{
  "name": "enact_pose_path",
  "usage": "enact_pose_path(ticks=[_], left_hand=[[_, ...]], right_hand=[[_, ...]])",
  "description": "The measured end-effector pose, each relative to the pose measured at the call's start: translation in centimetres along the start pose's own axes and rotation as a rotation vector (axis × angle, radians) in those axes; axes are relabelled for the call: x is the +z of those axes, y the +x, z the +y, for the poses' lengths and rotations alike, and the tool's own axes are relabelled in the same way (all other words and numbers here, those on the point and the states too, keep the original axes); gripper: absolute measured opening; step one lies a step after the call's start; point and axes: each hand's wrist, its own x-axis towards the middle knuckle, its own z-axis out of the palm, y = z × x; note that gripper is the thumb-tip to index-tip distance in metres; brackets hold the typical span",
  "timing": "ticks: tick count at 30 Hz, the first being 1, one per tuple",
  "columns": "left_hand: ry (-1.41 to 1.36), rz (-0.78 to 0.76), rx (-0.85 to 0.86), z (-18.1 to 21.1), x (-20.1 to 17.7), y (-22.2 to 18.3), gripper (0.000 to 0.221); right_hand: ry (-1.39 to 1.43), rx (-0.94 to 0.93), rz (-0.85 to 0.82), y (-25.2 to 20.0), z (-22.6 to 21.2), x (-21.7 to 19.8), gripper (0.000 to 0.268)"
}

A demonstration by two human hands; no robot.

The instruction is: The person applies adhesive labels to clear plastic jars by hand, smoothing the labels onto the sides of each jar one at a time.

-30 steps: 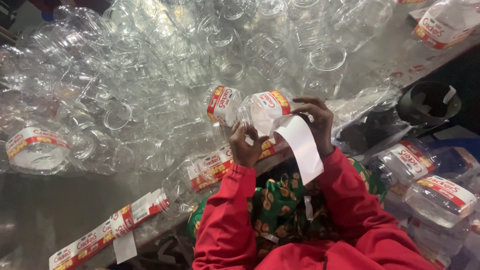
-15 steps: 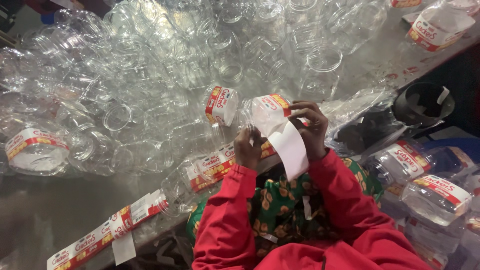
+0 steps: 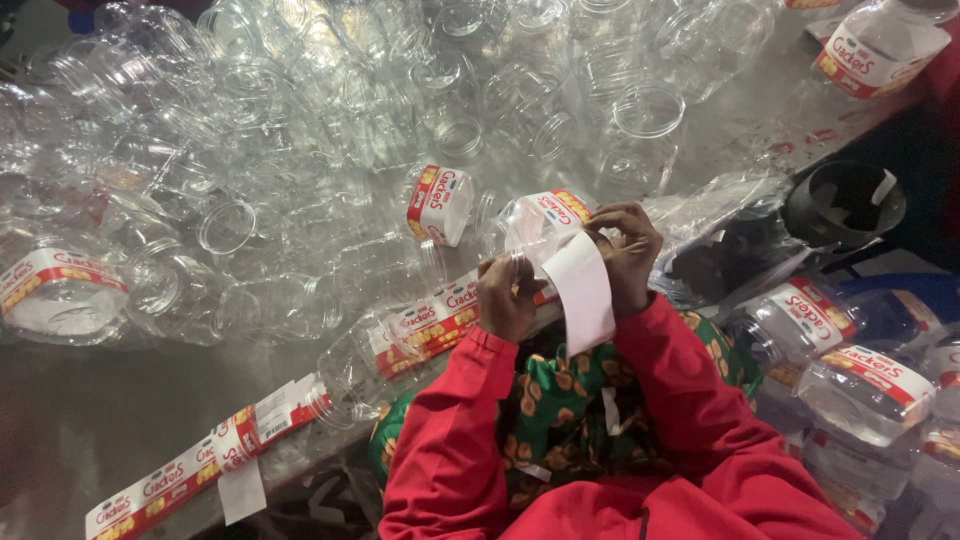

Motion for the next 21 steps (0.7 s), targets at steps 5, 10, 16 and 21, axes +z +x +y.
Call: enact_pose_path(ticks=[5, 10, 16, 21], left_hand=[[-0.018, -0.046, -0.01, 0.8, -0.2, -0.2, 0.028], [0.068, -0.152, 0.042, 1.8, 0.1, -0.1, 0.022], [0.098, -0.349, 0.264, 3.5, -0.7, 0.8, 0.022], [0.109, -0.342, 0.402, 0.1, 0.6, 3.8, 0.019]], right_hand=[[-0.111, -0.131, -0.058, 0.4, -3.7, 0.5, 0.036], [-0.175, -0.387, -0.176, 0.9, -5.0, 0.3, 0.025], [-0.065, -0.186, 0.04, 1.5, -1.6, -1.8, 0.025], [0.053, -0.046, 0.235, 2.5, -0.2, -5.0, 0.025]])
